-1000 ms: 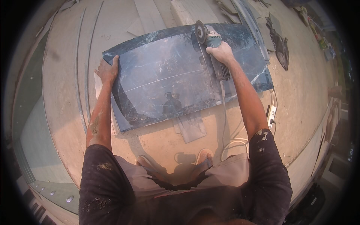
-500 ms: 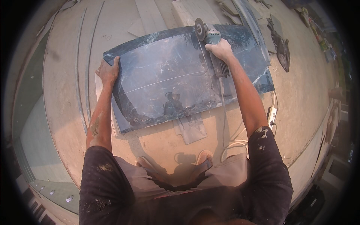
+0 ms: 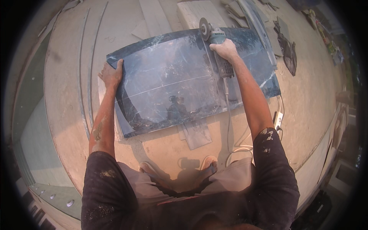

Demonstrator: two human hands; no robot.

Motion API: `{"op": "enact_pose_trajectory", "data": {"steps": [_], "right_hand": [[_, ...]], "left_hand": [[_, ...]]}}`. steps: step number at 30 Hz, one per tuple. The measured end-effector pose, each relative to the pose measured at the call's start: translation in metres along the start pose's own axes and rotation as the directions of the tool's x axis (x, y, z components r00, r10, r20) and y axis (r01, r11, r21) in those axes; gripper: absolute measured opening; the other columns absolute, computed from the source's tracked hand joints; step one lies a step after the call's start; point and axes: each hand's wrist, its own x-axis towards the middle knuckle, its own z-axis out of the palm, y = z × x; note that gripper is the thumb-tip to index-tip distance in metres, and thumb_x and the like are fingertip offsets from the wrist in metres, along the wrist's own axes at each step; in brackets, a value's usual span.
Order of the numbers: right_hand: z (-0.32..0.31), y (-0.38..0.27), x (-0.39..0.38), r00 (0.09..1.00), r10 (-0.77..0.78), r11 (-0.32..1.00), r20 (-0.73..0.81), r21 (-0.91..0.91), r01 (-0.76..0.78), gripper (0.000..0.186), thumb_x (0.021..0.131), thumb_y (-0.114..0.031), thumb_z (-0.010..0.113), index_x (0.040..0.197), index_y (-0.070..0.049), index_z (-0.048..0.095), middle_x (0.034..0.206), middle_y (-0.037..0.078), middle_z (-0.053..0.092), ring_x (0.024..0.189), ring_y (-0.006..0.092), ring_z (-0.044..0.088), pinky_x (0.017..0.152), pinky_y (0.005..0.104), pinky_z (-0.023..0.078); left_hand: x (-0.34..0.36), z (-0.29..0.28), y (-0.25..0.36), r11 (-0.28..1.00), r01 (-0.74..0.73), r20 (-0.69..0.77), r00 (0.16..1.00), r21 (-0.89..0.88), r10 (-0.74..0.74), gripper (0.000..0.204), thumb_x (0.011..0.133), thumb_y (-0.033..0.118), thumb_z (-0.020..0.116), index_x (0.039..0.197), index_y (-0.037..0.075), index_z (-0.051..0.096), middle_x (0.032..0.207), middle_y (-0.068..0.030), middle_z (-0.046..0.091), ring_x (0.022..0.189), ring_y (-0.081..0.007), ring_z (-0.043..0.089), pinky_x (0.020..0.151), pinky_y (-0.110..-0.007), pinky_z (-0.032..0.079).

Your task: The person carries a large tile to a workspace and uses an angle grinder to cut a straight line across its surface.

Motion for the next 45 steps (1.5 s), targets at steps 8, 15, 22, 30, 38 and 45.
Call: {"op": "enact_pose_trajectory", "data": {"steps": [8,15,22,30,38,45], "right_hand": [[-0.008,-0.011,0.001,0.996,0.038,0.999,0.085,0.012,-0.039,0.076,0.074,-0.045,0.080,0.121,0.012,0.067,0.122,0.028,0.070,0.113,0.0356,0.070,0.099,0.0398,0.055],[-0.008,-0.012,0.007,0.996,0.025,1.000,0.082,0.014,-0.027,0.076,0.073,-0.045,0.080,0.120,0.013,0.067,0.122,0.028,0.070,0.113,0.0358,0.071,0.098,0.0394,0.055],[-0.005,-0.019,0.013,0.996,0.024,0.999,0.091,0.024,-0.027,0.075,0.073,-0.045,0.079,0.120,0.012,0.068,0.121,0.028,0.070,0.112,0.0356,0.071,0.098,0.0388,0.055],[-0.005,-0.022,0.014,1.000,-0.009,1.000,0.014,0.027,0.008,0.068,0.071,-0.043,0.078,0.109,0.014,0.071,0.106,0.027,0.074,0.099,0.0342,0.074,0.089,0.0389,0.056],[-0.012,-0.026,0.018,0.997,0.012,1.000,0.080,0.020,-0.013,0.075,0.072,-0.045,0.079,0.120,0.011,0.068,0.122,0.027,0.070,0.112,0.0349,0.071,0.098,0.0385,0.055],[-0.011,-0.026,0.017,0.996,0.026,0.999,0.084,0.030,-0.029,0.075,0.072,-0.047,0.080,0.121,0.010,0.069,0.122,0.026,0.071,0.111,0.0342,0.071,0.098,0.0378,0.055]], "left_hand": [[-0.001,0.002,-0.002,1.000,0.015,0.005,1.000,0.023,-0.015,0.105,0.091,0.072,0.056,0.150,-0.013,0.037,0.142,-0.0363,0.053,0.141,-0.0473,0.045,0.126,-0.058,0.007],[-0.001,0.002,-0.001,1.000,0.009,0.003,1.000,0.012,-0.009,0.105,0.091,0.072,0.056,0.149,-0.013,0.038,0.141,-0.0362,0.053,0.141,-0.0478,0.045,0.125,-0.059,0.007],[0.000,0.001,-0.005,1.000,0.004,-0.011,1.000,0.017,-0.004,0.104,0.091,0.071,0.057,0.148,-0.013,0.039,0.140,-0.0361,0.054,0.140,-0.0476,0.046,0.125,-0.060,0.009],[-0.002,0.000,-0.002,1.000,0.004,-0.020,1.000,0.022,-0.003,0.102,0.091,0.071,0.057,0.148,-0.012,0.040,0.139,-0.0351,0.056,0.140,-0.0452,0.047,0.125,-0.059,0.009],[-0.005,-0.004,0.004,1.000,0.012,-0.008,1.000,0.006,-0.012,0.100,0.092,0.070,0.056,0.148,-0.011,0.039,0.139,-0.0350,0.056,0.140,-0.0450,0.046,0.126,-0.058,0.009],[-0.003,0.003,-0.001,1.000,0.005,-0.041,0.999,0.024,-0.004,0.102,0.091,0.072,0.056,0.148,-0.011,0.040,0.138,-0.0356,0.056,0.138,-0.0467,0.048,0.125,-0.059,0.009]]}}
